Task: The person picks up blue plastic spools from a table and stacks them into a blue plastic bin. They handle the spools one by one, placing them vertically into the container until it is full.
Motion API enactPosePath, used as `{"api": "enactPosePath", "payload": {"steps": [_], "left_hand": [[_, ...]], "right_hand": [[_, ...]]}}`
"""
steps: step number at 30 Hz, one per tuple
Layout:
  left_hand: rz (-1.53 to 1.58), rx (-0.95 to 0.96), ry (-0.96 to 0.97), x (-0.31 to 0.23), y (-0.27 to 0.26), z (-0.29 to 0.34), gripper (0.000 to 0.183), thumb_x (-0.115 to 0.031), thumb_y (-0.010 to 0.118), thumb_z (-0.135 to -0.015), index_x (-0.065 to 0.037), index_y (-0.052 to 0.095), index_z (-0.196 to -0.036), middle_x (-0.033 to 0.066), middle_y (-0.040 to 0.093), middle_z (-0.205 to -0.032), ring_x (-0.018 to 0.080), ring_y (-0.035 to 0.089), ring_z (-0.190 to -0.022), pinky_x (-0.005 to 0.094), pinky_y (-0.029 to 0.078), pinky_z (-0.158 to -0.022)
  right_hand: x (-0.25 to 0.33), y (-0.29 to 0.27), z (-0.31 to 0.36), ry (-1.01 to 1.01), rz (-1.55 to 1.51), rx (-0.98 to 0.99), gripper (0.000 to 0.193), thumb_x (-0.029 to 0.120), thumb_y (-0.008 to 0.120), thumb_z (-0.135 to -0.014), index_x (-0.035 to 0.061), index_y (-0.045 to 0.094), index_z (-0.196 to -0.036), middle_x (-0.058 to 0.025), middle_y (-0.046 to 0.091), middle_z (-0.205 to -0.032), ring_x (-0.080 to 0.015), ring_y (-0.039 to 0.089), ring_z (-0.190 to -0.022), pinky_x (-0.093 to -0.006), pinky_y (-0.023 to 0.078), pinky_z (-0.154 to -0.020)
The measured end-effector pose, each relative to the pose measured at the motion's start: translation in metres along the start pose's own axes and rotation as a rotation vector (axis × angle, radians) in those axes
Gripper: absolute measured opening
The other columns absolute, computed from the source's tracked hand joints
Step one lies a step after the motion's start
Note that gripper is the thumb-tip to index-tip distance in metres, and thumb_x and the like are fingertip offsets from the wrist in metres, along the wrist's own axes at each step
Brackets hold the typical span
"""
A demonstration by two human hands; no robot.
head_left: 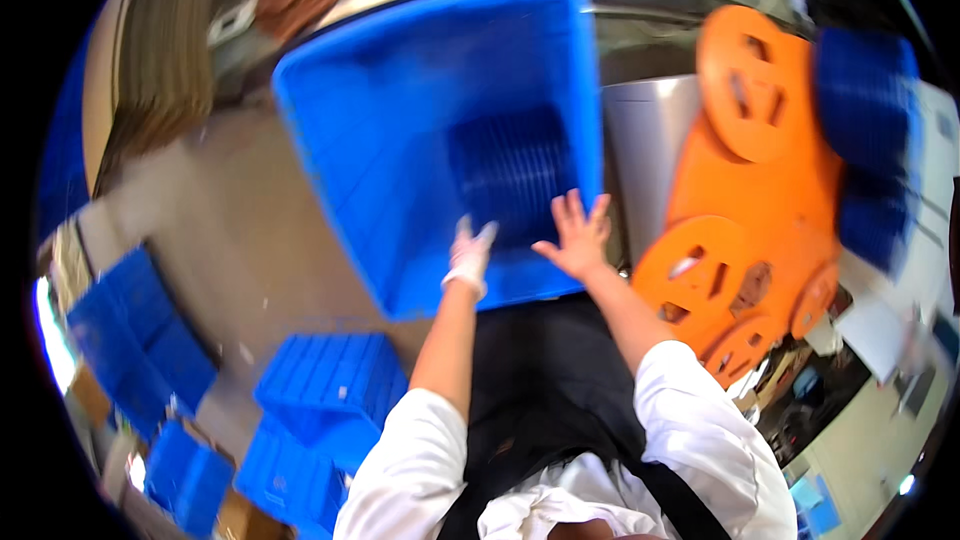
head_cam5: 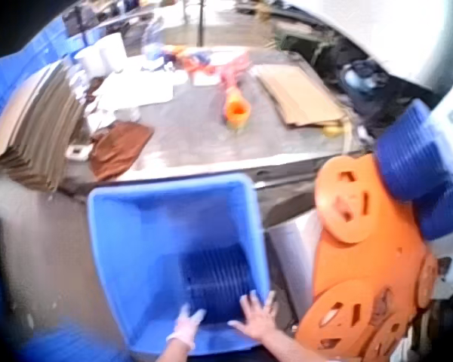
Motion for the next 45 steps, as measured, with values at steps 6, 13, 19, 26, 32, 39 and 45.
{"api": "enactPosePath", "payload": {"steps": [6, 13, 19, 26, 32, 39, 45], "left_hand": [[0.075, 0.039, -0.028, 0.002, -0.033, 0.073, 0.077, -0.037, 0.062, -0.091, -0.001, 0.028, -0.151, 0.0198, 0.037, -0.151, 0.0330, 0.040, -0.136, 0.0422, 0.034, -0.110], [-0.415, 0.194, 0.157, 0.014, -0.052, 0.085, 0.062, -0.034, 0.058, -0.092, 0.007, 0.045, -0.138, 0.0221, 0.052, -0.137, 0.0314, 0.050, -0.126, 0.0374, 0.036, -0.108], [-0.546, 0.142, 0.082, -0.001, -0.029, 0.150, 0.058, -0.035, 0.061, -0.091, 0.006, 0.054, -0.131, 0.0215, 0.060, -0.129, 0.0315, 0.056, -0.120, 0.0362, 0.042, -0.103], [-0.678, 0.107, 0.159, -0.021, -0.014, 0.183, 0.053, -0.035, 0.060, -0.092, 0.000, 0.056, -0.131, 0.0158, 0.065, -0.116, 0.0248, 0.061, -0.102, 0.0338, 0.047, -0.091], [-0.509, 0.063, -0.019, 0.008, -0.035, 0.202, 0.048, -0.032, 0.061, -0.092, -0.001, 0.058, -0.128, 0.0072, 0.065, -0.091, 0.0158, 0.058, -0.074, 0.0299, 0.048, -0.069], [-0.524, 0.170, -0.091, 0.007, -0.005, 0.224, 0.046, -0.028, 0.059, -0.091, -0.001, 0.058, -0.127, 0.0034, 0.062, -0.082, 0.0131, 0.054, -0.068, 0.0277, 0.045, -0.063], [-0.526, 0.130, 0.005, -0.010, 0.010, 0.215, 0.044, -0.026, 0.059, -0.092, -0.001, 0.057, -0.129, 0.0039, 0.063, -0.088, 0.0125, 0.055, -0.073, 0.0266, 0.046, -0.067]], "right_hand": [[-0.006, -0.066, 0.052, -0.293, -0.353, -0.276, 0.082, 0.047, 0.066, -0.085, 0.0119, 0.032, -0.150, -0.0180, 0.017, -0.160, -0.0440, 0.013, -0.147, -0.0559, 0.026, -0.112], [-0.173, -0.229, 0.115, -0.307, -0.617, -0.526, 0.070, 0.021, 0.070, -0.086, 0.0092, 0.038, -0.147, -0.0176, 0.027, -0.156, -0.0360, 0.022, -0.146, -0.0462, 0.023, -0.118], [-0.408, -0.431, 0.144, 0.111, -0.708, -1.230, 0.074, 0.016, 0.076, -0.078, 0.0017, 0.041, -0.142, -0.0187, 0.038, -0.149, -0.0329, 0.036, -0.139, -0.0414, 0.029, -0.115], [-0.569, -0.514, 0.125, 0.637, 0.012, -0.690, 0.090, 0.023, 0.084, -0.068, 0.0122, 0.041, -0.146, -0.0117, 0.028, -0.157, -0.0333, 0.021, -0.147, -0.0509, 0.019, -0.118], [-0.602, -0.514, 0.070, 0.449, 0.308, 0.094, 0.075, 0.037, 0.086, -0.063, 0.0131, 0.060, -0.130, -0.0082, 0.056, -0.137, -0.0263, 0.039, -0.138, -0.0554, 0.012, -0.119], [-0.629, -0.482, 0.027, 0.368, 0.293, 0.158, 0.077, 0.039, 0.088, -0.061, 0.0029, 0.064, -0.125, -0.0132, 0.058, -0.134, -0.0291, 0.041, -0.136, -0.0460, 0.013, -0.120], [-0.624, -0.462, 0.015, 0.320, 0.174, 0.107, 0.057, 0.033, 0.085, -0.062, 0.0010, 0.072, -0.107, -0.0164, 0.067, -0.117, -0.0279, 0.059, -0.118, -0.0434, 0.025, -0.116]]}}
Point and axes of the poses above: each hand's wrist, its own z-axis away from the middle knuckle, its own y-axis out of the palm, x = y × z, the point moved 7 cm from there along -z, towards the middle knuckle
